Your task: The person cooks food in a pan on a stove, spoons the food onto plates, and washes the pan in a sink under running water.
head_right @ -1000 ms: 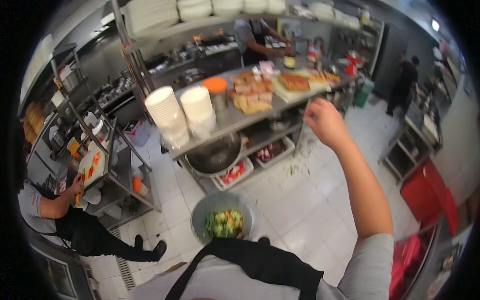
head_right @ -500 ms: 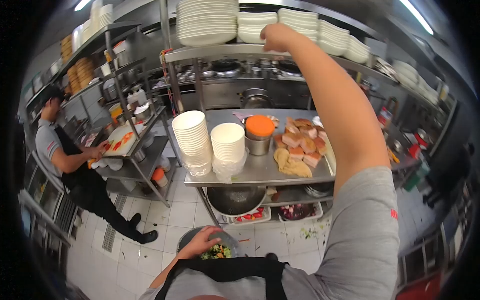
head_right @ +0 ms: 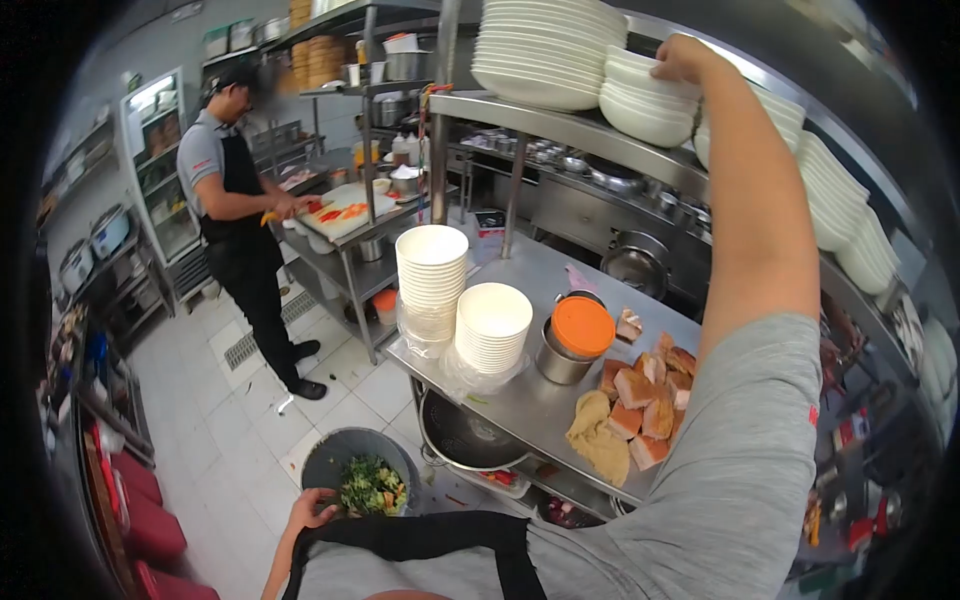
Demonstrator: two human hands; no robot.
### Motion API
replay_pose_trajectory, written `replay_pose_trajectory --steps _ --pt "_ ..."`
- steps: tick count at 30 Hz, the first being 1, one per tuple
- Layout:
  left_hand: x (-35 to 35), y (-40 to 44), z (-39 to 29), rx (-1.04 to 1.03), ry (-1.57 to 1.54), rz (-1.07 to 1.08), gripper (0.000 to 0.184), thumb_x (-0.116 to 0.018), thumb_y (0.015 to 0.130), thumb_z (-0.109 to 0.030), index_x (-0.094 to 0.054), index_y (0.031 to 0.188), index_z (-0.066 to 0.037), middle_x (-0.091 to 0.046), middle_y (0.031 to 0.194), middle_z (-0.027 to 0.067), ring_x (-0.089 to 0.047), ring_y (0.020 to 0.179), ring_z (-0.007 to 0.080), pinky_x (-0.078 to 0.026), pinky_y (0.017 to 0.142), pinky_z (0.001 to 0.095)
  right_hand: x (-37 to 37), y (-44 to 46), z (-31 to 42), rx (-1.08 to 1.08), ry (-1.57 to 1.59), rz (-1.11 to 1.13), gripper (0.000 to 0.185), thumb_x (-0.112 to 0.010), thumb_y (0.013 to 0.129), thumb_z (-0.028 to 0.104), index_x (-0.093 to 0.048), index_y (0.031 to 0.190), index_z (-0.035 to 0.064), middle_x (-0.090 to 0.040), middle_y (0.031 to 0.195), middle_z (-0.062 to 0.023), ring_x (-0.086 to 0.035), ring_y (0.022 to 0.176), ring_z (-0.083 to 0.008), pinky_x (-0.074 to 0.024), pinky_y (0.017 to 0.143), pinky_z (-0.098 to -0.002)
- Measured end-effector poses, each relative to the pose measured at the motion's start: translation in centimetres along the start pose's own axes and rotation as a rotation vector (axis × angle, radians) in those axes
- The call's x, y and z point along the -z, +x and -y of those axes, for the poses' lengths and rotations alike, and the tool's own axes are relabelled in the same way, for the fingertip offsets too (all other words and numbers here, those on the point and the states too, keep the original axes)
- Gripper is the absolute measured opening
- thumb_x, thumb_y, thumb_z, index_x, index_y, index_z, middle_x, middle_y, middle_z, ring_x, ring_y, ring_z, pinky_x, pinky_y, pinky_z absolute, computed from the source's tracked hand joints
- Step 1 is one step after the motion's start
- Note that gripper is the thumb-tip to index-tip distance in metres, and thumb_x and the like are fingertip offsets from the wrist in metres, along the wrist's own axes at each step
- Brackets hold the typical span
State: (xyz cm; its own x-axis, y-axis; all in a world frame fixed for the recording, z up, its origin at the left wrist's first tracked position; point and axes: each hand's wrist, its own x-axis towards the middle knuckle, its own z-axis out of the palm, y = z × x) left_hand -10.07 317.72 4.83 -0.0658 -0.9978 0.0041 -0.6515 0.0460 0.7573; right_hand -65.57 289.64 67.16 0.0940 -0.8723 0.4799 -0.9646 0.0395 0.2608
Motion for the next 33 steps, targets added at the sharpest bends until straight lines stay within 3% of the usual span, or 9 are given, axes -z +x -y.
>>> replay_pose_trajectory --steps 6,10,13,16,22,27,29,32,33 --pt "1.0 -5.2 -3.4 0.118 -0.003 -0.193 0.033 -0.070 0.068 -0.013 -0.060 0.098 -0.005 -0.057 0.094 0.0126 -0.056 0.083 0.0276 -0.046 0.074 0.0352 -0.8 3.2 -3.5 0.125 0.214 -0.227 0.024 -0.063 0.075 0.023 -0.064 0.089 0.0026 -0.061 0.072 -0.0073 -0.054 0.066 -0.0158 -0.0440 0.063 -0.0318" --pt "1.1 -7.3 -5.3 0.243 0.003 -0.302 0.035 -0.070 0.067 -0.012 -0.060 0.099 -0.005 -0.058 0.093 0.0124 -0.056 0.083 0.0271 -0.046 0.074 0.0355 -3.0 4.1 -3.0 0.022 0.139 -0.812 0.033 -0.047 0.084 0.039 -0.063 0.094 0.0110 -0.064 0.084 -0.0116 -0.061 0.081 -0.0291 -0.0469 0.069 -0.0386" --pt "1.3 -8.3 -5.8 0.212 0.057 -0.306 0.035 -0.071 0.066 -0.012 -0.060 0.099 -0.005 -0.057 0.092 0.0126 -0.056 0.083 0.0276 -0.046 0.074 0.0358 -1.8 1.2 1.1 -0.215 0.082 -0.664 0.041 -0.041 0.085 0.050 -0.061 0.092 0.0147 -0.064 0.090 -0.0116 -0.059 0.088 -0.0323 -0.0469 0.072 -0.0416" --pt "1.5 -9.2 -6.7 0.235 0.077 -0.303 0.035 -0.070 0.068 -0.012 -0.059 0.100 -0.005 -0.058 0.093 0.0116 -0.056 0.086 0.0252 -0.046 0.074 0.0350 -2.4 1.3 2.0 -0.196 0.043 -0.814 0.041 -0.044 0.084 0.053 -0.061 0.083 0.0152 -0.064 0.082 -0.0087 -0.061 0.080 -0.0300 -0.0478 0.066 -0.0402" --pt "3.3 -2.6 -13.8 0.130 -0.773 -0.285 0.051 -0.063 0.081 -0.025 -0.043 0.124 -0.005 -0.054 0.112 0.0115 -0.057 0.097 0.0201 -0.047 0.079 0.0311 1.4 -4.9 4.6 0.353 -0.073 -1.423 0.027 -0.063 0.079 0.039 -0.063 0.072 0.0127 -0.059 0.064 -0.0040 -0.056 0.054 -0.0199 -0.0433 0.047 -0.0295" --pt "5.3 6.0 -29.8 -0.364 -1.356 0.432 0.085 -0.043 0.081 -0.063 -0.016 0.139 -0.006 -0.043 0.126 0.0242 -0.054 0.106 0.0333 -0.051 0.082 0.0384 -0.7 -15.5 13.0 0.926 0.241 -1.412 0.020 -0.075 0.068 0.022 -0.058 0.065 0.0095 -0.052 0.055 -0.0019 -0.049 0.047 -0.0191 -0.0383 0.044 -0.0307" --pt "4.8 7.7 -33.3 -0.414 -1.555 0.702 0.075 -0.034 0.086 -0.061 -0.022 0.137 -0.008 -0.043 0.127 0.0223 -0.052 0.110 0.0304 -0.048 0.087 0.0390 -2.6 -19.7 16.1 1.186 0.245 -1.256 0.022 -0.074 0.065 0.022 -0.055 0.063 0.0117 -0.039 0.050 0.0028 -0.039 0.043 -0.0144 -0.0283 0.041 -0.0279" --pt "2.6 7.2 -34.1 -0.262 -1.841 0.703 0.068 -0.048 0.086 -0.048 -0.030 0.132 -0.002 -0.046 0.124 0.0205 -0.052 0.108 0.0342 -0.051 0.081 0.0440 -4.9 -24.5 20.6 1.483 0.502 -1.071 0.026 -0.071 0.066 0.029 -0.052 0.060 0.0123 -0.036 0.052 0.0053 -0.037 0.045 -0.0087 -0.0236 0.042 -0.0242" --pt "1.2 6.9 -33.8 -0.118 -1.806 0.528 0.057 -0.051 0.084 -0.033 -0.035 0.128 -0.001 -0.049 0.121 0.0186 -0.053 0.106 0.0327 -0.050 0.082 0.0442 -5.6 -25.8 21.3 1.550 0.464 -0.972 0.024 -0.069 0.069 0.029 -0.054 0.065 0.0114 -0.038 0.055 0.0054 -0.040 0.048 -0.0088 -0.0260 0.044 -0.0228"
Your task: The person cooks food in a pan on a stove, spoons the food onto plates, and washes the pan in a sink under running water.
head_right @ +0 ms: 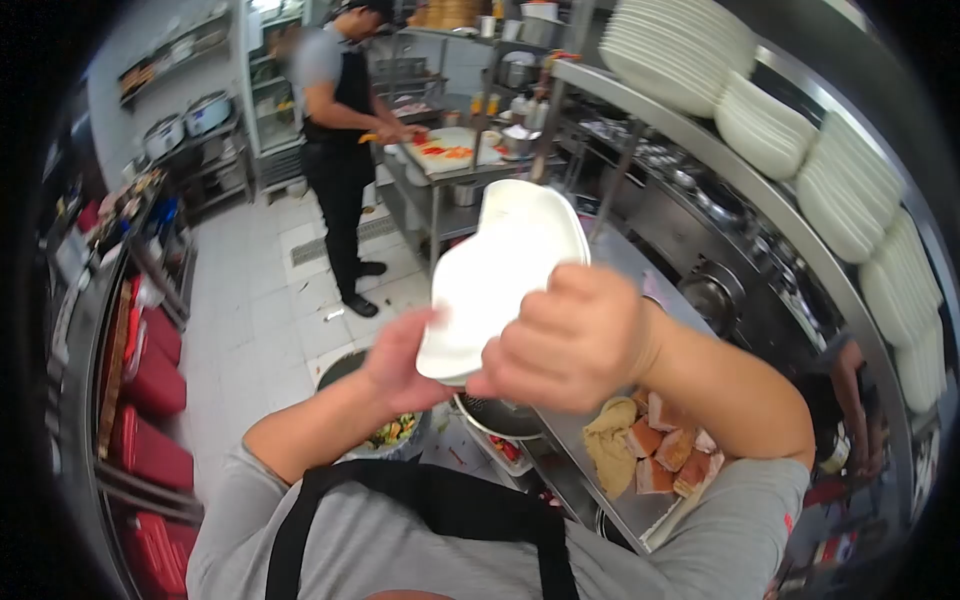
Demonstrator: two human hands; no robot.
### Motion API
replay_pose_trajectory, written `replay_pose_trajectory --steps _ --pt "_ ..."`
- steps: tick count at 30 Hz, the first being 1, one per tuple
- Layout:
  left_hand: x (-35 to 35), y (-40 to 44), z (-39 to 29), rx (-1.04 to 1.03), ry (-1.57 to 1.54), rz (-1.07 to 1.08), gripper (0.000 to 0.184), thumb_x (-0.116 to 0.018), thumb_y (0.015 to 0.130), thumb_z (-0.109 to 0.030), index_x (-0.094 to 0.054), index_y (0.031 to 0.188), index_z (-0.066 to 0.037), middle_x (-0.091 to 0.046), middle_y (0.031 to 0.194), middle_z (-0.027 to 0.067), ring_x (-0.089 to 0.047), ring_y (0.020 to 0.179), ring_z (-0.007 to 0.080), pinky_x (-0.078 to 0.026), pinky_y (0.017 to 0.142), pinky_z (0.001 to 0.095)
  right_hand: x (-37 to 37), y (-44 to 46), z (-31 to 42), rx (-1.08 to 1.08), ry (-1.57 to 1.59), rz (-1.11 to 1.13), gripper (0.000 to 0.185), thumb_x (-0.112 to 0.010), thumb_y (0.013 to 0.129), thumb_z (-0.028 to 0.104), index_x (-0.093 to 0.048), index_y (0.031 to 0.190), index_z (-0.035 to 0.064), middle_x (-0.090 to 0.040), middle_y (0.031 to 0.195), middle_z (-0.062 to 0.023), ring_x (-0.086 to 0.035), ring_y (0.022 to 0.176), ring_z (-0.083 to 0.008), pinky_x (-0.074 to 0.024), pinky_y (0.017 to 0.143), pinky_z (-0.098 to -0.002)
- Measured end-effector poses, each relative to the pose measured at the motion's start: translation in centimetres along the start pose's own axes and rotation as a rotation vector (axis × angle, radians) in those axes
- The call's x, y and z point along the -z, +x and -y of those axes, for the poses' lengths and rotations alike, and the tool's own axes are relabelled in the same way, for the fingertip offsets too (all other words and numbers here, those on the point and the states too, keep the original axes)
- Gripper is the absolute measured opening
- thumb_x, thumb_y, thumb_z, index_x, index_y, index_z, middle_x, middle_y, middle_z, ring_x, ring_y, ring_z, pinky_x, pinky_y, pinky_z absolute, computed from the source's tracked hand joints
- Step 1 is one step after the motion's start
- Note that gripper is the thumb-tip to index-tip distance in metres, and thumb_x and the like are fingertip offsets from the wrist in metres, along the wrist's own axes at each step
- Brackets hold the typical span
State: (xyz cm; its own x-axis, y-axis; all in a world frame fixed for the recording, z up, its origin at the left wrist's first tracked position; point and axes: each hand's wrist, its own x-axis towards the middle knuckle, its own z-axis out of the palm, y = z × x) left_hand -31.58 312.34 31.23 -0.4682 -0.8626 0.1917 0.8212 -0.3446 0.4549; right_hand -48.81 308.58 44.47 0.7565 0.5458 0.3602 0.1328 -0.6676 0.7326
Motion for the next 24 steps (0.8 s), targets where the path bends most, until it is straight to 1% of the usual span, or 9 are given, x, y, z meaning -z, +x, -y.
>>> replay_pose_trajectory --steps 2,3,6,7,10,13,15,19,24 --pt "1.7 -1.4 0.9 -0.010 -0.041 -0.140 0.050 -0.052 0.071 0.002 -0.042 0.121 0.000 -0.053 0.112 0.0152 -0.055 0.102 0.0286 -0.047 0.087 0.0413 -1.8 0.3 0.9 0.009 0.121 0.045 0.023 -0.069 0.069 0.030 -0.056 0.071 0.0103 -0.041 0.057 0.0045 -0.045 0.052 -0.0104 -0.0311 0.046 -0.0246" --pt "2.9 -2.2 1.0 -0.037 -0.014 -0.161 0.051 -0.052 0.071 0.002 -0.042 0.121 0.000 -0.053 0.113 0.0157 -0.055 0.103 0.0285 -0.046 0.089 0.0405 -2.4 0.3 0.9 0.017 0.178 0.074 0.024 -0.069 0.069 0.030 -0.058 0.074 0.0097 -0.043 0.058 0.0041 -0.047 0.055 -0.0112 -0.0337 0.048 -0.0254" --pt "6.6 -5.2 0.8 -0.185 0.088 -0.274 0.056 -0.052 0.069 0.005 -0.039 0.123 0.002 -0.052 0.114 0.0182 -0.053 0.106 0.0298 -0.043 0.093 0.0402 0.9 -3.0 -8.2 -0.604 -0.209 0.276 0.032 -0.062 0.078 0.020 -0.057 0.108 0.0083 -0.059 0.099 -0.0112 -0.057 0.090 -0.0288 -0.0452 0.079 -0.0388" --pt "7.5 -6.9 0.5 -0.248 0.113 -0.319 0.059 -0.053 0.067 0.007 -0.038 0.124 0.002 -0.050 0.117 0.0191 -0.052 0.108 0.0302 -0.042 0.095 0.0408 2.6 -5.1 -13.5 -0.647 -0.481 0.147 0.040 -0.058 0.080 0.016 -0.050 0.118 0.0066 -0.056 0.110 -0.0156 -0.055 0.097 -0.0331 -0.0435 0.085 -0.0392" --pt "11.0 -13.1 0.3 -0.399 0.143 -0.529 0.065 -0.055 0.063 0.007 -0.037 0.126 0.001 -0.049 0.120 0.0182 -0.052 0.109 0.0298 -0.042 0.096 0.0396 9.6 -16.8 -25.6 -0.987 -1.084 0.793 0.047 -0.053 0.083 0.019 -0.042 0.126 0.0063 -0.054 0.114 -0.0173 -0.051 0.107 -0.0338 -0.0413 0.090 -0.0414" --pt "12.4 -18.8 0.8 -0.588 0.223 -0.800 0.075 -0.056 0.059 0.007 -0.031 0.129 -0.002 -0.049 0.118 0.0161 -0.053 0.107 0.0295 -0.043 0.095 0.0403 14.2 -32.1 -38.0 -1.148 -0.685 0.956 0.033 -0.051 0.083 0.023 -0.055 0.108 0.0019 -0.057 0.109 -0.0203 -0.056 0.097 -0.0315 -0.0441 0.084 -0.0389" --pt "13.0 -22.1 1.6 -0.692 0.272 -0.955 0.077 -0.054 0.058 0.005 -0.029 0.130 -0.006 -0.048 0.118 0.0155 -0.054 0.105 0.0305 -0.047 0.089 0.0437 13.5 -27.0 -35.6 -1.361 -0.509 0.923 0.026 -0.051 0.076 0.019 -0.058 0.087 -0.0041 -0.059 0.089 -0.0242 -0.059 0.086 -0.0273 -0.0438 0.079 -0.0372" --pt "12.7 -26.7 2.3 -0.709 0.249 -1.094 0.079 -0.050 0.058 0.003 -0.025 0.133 -0.009 -0.045 0.122 0.0135 -0.051 0.109 0.0287 -0.050 0.084 0.0386 12.3 -20.2 -32.9 -1.485 -0.387 1.320 0.035 -0.054 0.084 0.025 -0.057 0.105 -0.0019 -0.058 0.107 -0.0188 -0.056 0.099 -0.0229 -0.0421 0.088 -0.0338" --pt "11.8 -29.2 2.8 -0.754 0.230 -1.195 0.080 -0.049 0.058 0.003 -0.026 0.132 -0.012 -0.045 0.120 0.0131 -0.051 0.108 0.0277 -0.052 0.081 0.0374 14.1 -21.0 -33.3 -1.426 -0.668 1.201 0.035 -0.057 0.081 0.028 -0.060 0.101 -0.0002 -0.060 0.101 -0.0191 -0.058 0.093 -0.0275 -0.0447 0.081 -0.0372"
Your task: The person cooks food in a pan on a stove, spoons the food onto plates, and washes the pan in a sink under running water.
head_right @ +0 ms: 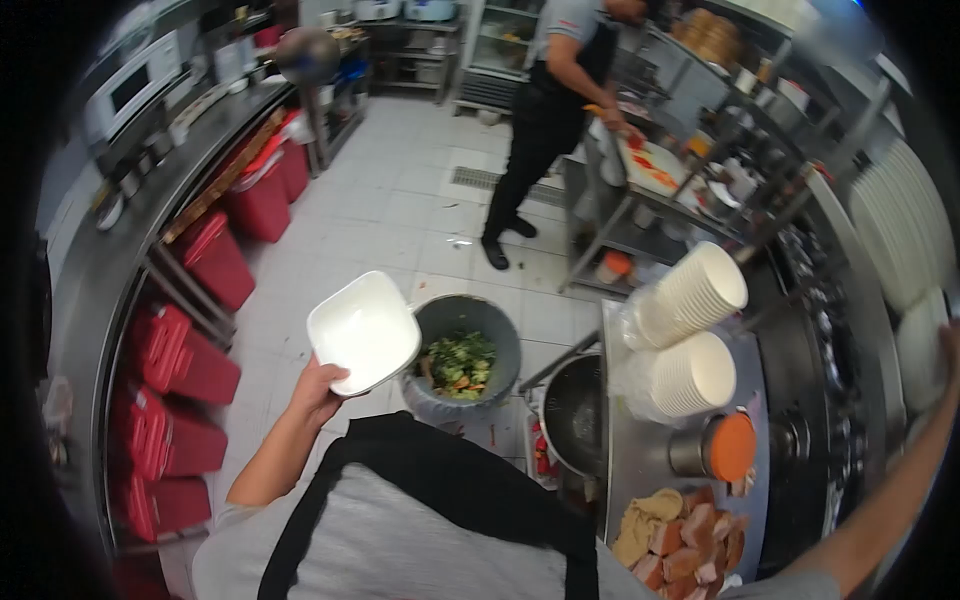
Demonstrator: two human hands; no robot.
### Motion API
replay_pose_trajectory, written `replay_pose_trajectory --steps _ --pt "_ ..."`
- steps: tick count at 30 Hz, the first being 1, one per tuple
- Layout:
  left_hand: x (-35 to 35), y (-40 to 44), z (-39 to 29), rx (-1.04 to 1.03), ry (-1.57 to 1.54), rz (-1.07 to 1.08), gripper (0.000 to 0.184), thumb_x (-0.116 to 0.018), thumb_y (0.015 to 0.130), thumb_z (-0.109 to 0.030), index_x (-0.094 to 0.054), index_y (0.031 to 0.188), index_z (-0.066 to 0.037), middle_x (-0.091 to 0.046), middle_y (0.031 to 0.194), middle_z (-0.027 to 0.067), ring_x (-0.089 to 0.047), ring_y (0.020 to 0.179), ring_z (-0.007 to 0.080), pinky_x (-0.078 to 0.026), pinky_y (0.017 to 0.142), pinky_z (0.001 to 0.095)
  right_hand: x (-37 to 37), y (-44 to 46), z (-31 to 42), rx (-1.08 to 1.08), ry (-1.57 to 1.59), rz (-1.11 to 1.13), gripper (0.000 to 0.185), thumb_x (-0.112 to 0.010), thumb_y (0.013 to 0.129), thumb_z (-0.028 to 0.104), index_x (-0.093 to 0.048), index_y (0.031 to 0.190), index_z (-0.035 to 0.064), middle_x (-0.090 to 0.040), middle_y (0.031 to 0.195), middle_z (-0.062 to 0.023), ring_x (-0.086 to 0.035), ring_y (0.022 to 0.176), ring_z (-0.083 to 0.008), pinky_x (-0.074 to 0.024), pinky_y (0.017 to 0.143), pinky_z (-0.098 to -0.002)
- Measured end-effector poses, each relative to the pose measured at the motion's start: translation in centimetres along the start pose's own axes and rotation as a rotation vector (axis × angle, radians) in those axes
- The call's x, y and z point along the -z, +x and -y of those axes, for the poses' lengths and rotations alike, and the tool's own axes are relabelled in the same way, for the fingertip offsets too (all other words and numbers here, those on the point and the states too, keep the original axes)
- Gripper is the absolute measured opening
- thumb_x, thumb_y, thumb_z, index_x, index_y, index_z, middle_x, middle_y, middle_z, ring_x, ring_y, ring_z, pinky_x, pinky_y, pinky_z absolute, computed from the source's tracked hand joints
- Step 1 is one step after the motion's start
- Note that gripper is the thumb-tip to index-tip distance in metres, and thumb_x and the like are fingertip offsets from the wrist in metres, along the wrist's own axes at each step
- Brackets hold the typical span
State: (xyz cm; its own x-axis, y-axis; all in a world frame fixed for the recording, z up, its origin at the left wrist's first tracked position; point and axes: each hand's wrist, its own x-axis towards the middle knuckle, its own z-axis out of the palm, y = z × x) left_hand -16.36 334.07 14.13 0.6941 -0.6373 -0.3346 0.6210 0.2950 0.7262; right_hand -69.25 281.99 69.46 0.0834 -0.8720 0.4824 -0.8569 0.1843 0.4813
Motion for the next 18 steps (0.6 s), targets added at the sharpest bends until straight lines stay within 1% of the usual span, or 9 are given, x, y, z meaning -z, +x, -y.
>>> replay_pose_trajectory --steps 3,6,8,9,11,13,14,17,18 --pt "0.6 -0.3 0.3 -0.100 -0.047 -0.007 0.078 -0.048 0.058 0.003 -0.027 0.132 -0.013 -0.045 0.120 0.0130 -0.052 0.107 0.0279 -0.053 0.078 0.0389 0.4 0.1 -1.0 -0.110 0.020 -0.217 0.035 -0.059 0.079 0.029 -0.062 0.099 0.0008 -0.062 0.097 -0.0193 -0.060 0.090 -0.0302 -0.0462 0.078 -0.0392" --pt "1.3 -1.0 -0.1 -0.099 -0.055 -0.025 0.082 -0.051 0.059 0.004 -0.023 0.134 -0.013 -0.043 0.123 0.0143 -0.051 0.108 0.0315 -0.052 0.078 0.0474 1.7 -0.8 0.3 -0.188 0.121 -0.471 0.035 -0.061 0.077 0.031 -0.064 0.096 0.0018 -0.063 0.093 -0.0195 -0.061 0.087 -0.0329 -0.0478 0.074 -0.0413" --pt "1.3 -1.4 -0.7 -0.059 -0.030 -0.075 0.083 -0.050 0.059 0.005 -0.020 0.134 -0.014 -0.042 0.124 0.0144 -0.050 0.108 0.0323 -0.052 0.078 0.0479 4.4 -4.2 4.1 -0.230 0.182 -0.585 0.035 -0.062 0.076 0.032 -0.065 0.095 0.0025 -0.064 0.091 -0.0196 -0.062 0.084 -0.0347 -0.0489 0.072 -0.0426" --pt "1.4 -1.5 -1.0 -0.038 -0.018 -0.096 0.083 -0.050 0.060 0.005 -0.019 0.135 -0.015 -0.041 0.124 0.0144 -0.050 0.108 0.0327 -0.052 0.077 0.0482 7.1 -7.2 7.1 -0.287 0.179 -0.582 0.028 -0.062 0.077 0.026 -0.065 0.093 0.0037 -0.064 0.090 -0.0182 -0.062 0.084 -0.0342 -0.0488 0.072 -0.0436" --pt "2.1 -1.3 -1.4 -0.002 -0.041 -0.126 0.081 -0.048 0.063 0.005 -0.017 0.135 -0.016 -0.041 0.123 0.0146 -0.049 0.110 0.0329 -0.053 0.076 0.0472 10.3 -11.2 10.4 -0.283 0.066 -0.638 0.023 -0.057 0.080 0.024 -0.064 0.090 0.0039 -0.064 0.092 -0.0153 -0.062 0.084 -0.0321 -0.0487 0.072 -0.0431" --pt "2.2 -0.8 -2.1 0.027 -0.130 -0.139 0.078 -0.046 0.066 0.005 -0.016 0.135 -0.018 -0.040 0.124 0.0151 -0.049 0.111 0.0315 -0.053 0.075 0.0445 10.9 -12.7 10.6 -0.140 -0.023 -0.918 0.026 -0.055 0.082 0.026 -0.063 0.090 0.0021 -0.063 0.092 -0.0158 -0.061 0.084 -0.0324 -0.0471 0.073 -0.0451" --pt "3.1 0.2 -2.0 -0.004 -0.184 -0.134 0.072 -0.045 0.072 0.005 -0.017 0.135 -0.017 -0.039 0.125 0.0163 -0.047 0.113 0.0312 -0.051 0.082 0.0443 11.7 -13.8 10.7 -0.052 -0.047 -1.012 0.029 -0.055 0.083 0.028 -0.063 0.091 0.0010 -0.063 0.093 -0.0167 -0.060 0.085 -0.0333 -0.0465 0.073 -0.0460" --pt "4.1 2.4 -3.5 -0.106 -0.133 -0.180 0.069 -0.043 0.076 0.006 -0.017 0.135 -0.016 -0.038 0.126 0.0170 -0.045 0.115 0.0304 -0.046 0.089 0.0422 14.0 -18.8 14.6 -0.015 0.402 -1.058 0.034 -0.054 0.084 0.031 -0.062 0.093 -0.0008 -0.062 0.094 -0.0180 -0.059 0.086 -0.0339 -0.0460 0.073 -0.0469" --pt "4.3 3.2 -4.4 -0.150 -0.095 -0.191 0.067 -0.042 0.077 0.007 -0.016 0.135 -0.015 -0.038 0.126 0.0170 -0.046 0.114 0.0302 -0.044 0.091 0.0408 14.4 -19.7 16.6 0.102 0.652 -1.038 0.036 -0.054 0.085 0.033 -0.061 0.094 -0.0013 -0.062 0.094 -0.0187 -0.058 0.087 -0.0339 -0.0461 0.073 -0.0466"
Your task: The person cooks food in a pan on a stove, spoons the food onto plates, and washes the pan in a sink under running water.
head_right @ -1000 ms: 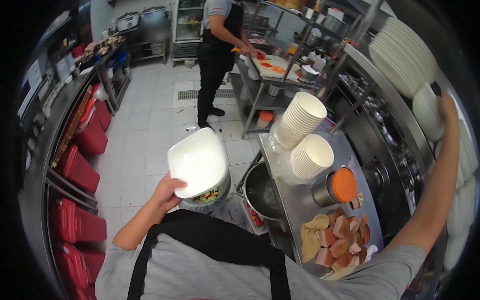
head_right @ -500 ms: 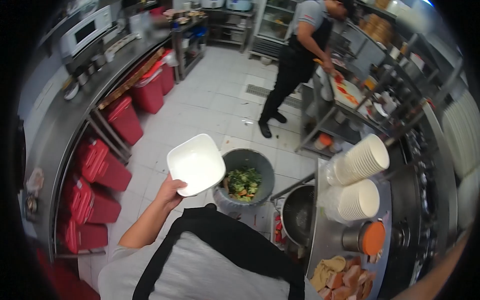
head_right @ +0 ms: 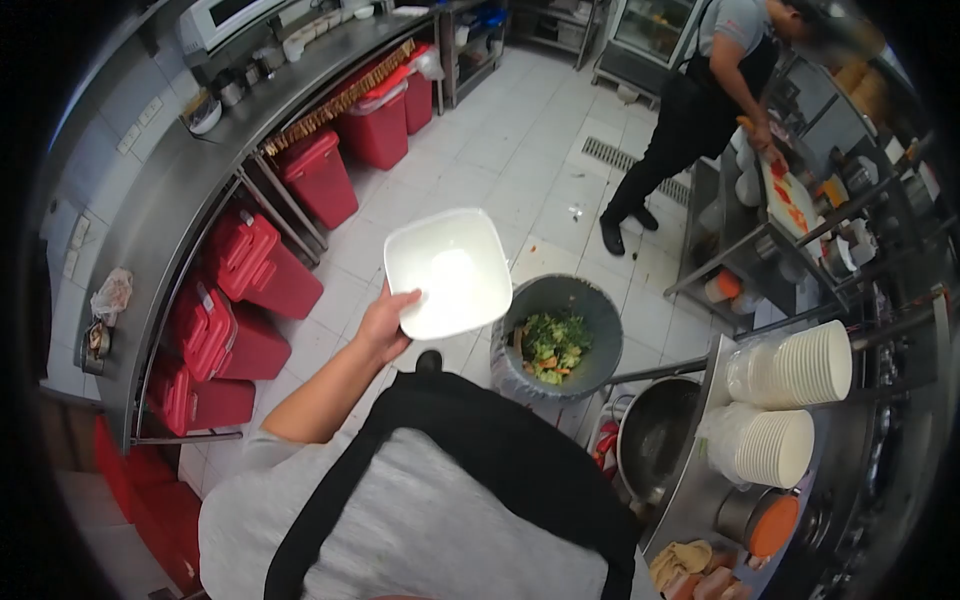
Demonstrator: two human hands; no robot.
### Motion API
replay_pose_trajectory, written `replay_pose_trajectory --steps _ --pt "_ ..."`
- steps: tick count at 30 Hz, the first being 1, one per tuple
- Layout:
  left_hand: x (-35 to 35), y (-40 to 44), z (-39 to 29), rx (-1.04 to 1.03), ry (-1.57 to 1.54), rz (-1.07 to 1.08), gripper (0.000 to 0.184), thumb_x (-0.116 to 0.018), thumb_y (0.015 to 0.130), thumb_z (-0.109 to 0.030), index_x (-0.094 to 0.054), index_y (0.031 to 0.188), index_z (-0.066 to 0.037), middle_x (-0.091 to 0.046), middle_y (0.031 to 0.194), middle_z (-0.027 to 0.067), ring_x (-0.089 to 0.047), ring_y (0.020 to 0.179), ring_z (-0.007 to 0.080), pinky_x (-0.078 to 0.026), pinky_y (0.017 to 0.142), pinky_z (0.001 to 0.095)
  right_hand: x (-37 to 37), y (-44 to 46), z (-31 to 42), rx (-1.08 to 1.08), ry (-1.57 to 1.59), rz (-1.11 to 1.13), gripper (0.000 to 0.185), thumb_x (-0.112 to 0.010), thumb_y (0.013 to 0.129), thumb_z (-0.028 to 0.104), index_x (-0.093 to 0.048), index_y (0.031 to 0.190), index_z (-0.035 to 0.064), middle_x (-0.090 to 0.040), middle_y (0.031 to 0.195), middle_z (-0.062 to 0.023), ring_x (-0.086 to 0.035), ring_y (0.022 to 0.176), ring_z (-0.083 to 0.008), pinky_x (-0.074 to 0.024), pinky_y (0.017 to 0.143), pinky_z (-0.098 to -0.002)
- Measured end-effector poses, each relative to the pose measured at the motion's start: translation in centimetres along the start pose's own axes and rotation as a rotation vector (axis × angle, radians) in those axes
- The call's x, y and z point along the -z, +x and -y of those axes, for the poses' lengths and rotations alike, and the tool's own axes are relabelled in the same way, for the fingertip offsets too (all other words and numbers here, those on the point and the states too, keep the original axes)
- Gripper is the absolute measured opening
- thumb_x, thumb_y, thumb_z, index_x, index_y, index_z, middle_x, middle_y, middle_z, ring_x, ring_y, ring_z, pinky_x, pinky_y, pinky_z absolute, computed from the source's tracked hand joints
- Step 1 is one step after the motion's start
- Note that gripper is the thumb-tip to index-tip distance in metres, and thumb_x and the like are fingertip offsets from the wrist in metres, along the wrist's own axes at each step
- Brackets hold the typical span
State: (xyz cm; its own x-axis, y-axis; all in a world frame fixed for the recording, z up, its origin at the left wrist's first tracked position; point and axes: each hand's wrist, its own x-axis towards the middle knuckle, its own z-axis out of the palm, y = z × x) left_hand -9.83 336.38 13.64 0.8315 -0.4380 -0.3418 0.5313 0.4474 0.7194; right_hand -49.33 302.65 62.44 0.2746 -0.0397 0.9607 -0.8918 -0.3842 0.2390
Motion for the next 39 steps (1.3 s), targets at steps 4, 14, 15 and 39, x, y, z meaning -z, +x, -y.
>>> replay_pose_trajectory --steps 4,14,15,39 --pt "0.6 4.8 -4.3 -0.232 0.148 0.017 0.067 -0.040 0.076 0.008 -0.016 0.135 -0.010 -0.036 0.128 0.0163 -0.041 0.118 0.0272 -0.036 0.097 0.0358 -4.3 -4.7 11.2 -0.361 1.000 0.148 0.039 -0.052 0.086 0.034 -0.060 0.097 -0.0032 -0.060 0.096 -0.0207 -0.057 0.091 -0.0334 -0.0455 0.078 -0.0453" --pt "7.4 18.8 -15.8 -0.291 0.328 0.000 0.065 -0.042 0.074 0.007 -0.022 0.134 -0.009 -0.040 0.125 0.0131 -0.043 0.115 0.0242 -0.036 0.095 0.0336 -22.2 -38.4 35.0 -1.842 1.812 0.969 0.035 -0.048 0.091 0.016 -0.046 0.119 -0.0045 -0.049 0.124 -0.0161 -0.048 0.114 -0.0243 -0.0385 0.098 -0.0425" --pt "7.9 20.1 -16.3 -0.246 0.322 -0.018 0.063 -0.042 0.076 0.006 -0.022 0.134 -0.009 -0.041 0.124 0.0129 -0.044 0.114 0.0241 -0.037 0.094 0.0337 -22.8 -40.6 37.1 -1.929 1.707 0.897 0.033 -0.048 0.091 0.015 -0.047 0.116 -0.0062 -0.052 0.120 -0.0166 -0.050 0.111 -0.0247 -0.0401 0.097 -0.0412" --pt "-0.6 65.8 -21.9 0.054 0.037 -0.051 0.044 -0.037 0.095 -0.022 -0.019 0.133 -0.010 -0.042 0.123 0.0139 -0.046 0.113 0.0260 -0.045 0.089 0.0393 -48.0 -18.6 96.6 0.849 1.793 0.498 0.016 -0.058 0.070 0.014 -0.057 0.086 0.0134 -0.059 0.082 0.0049 -0.053 0.074 -0.0135 -0.0376 0.067 -0.0291"
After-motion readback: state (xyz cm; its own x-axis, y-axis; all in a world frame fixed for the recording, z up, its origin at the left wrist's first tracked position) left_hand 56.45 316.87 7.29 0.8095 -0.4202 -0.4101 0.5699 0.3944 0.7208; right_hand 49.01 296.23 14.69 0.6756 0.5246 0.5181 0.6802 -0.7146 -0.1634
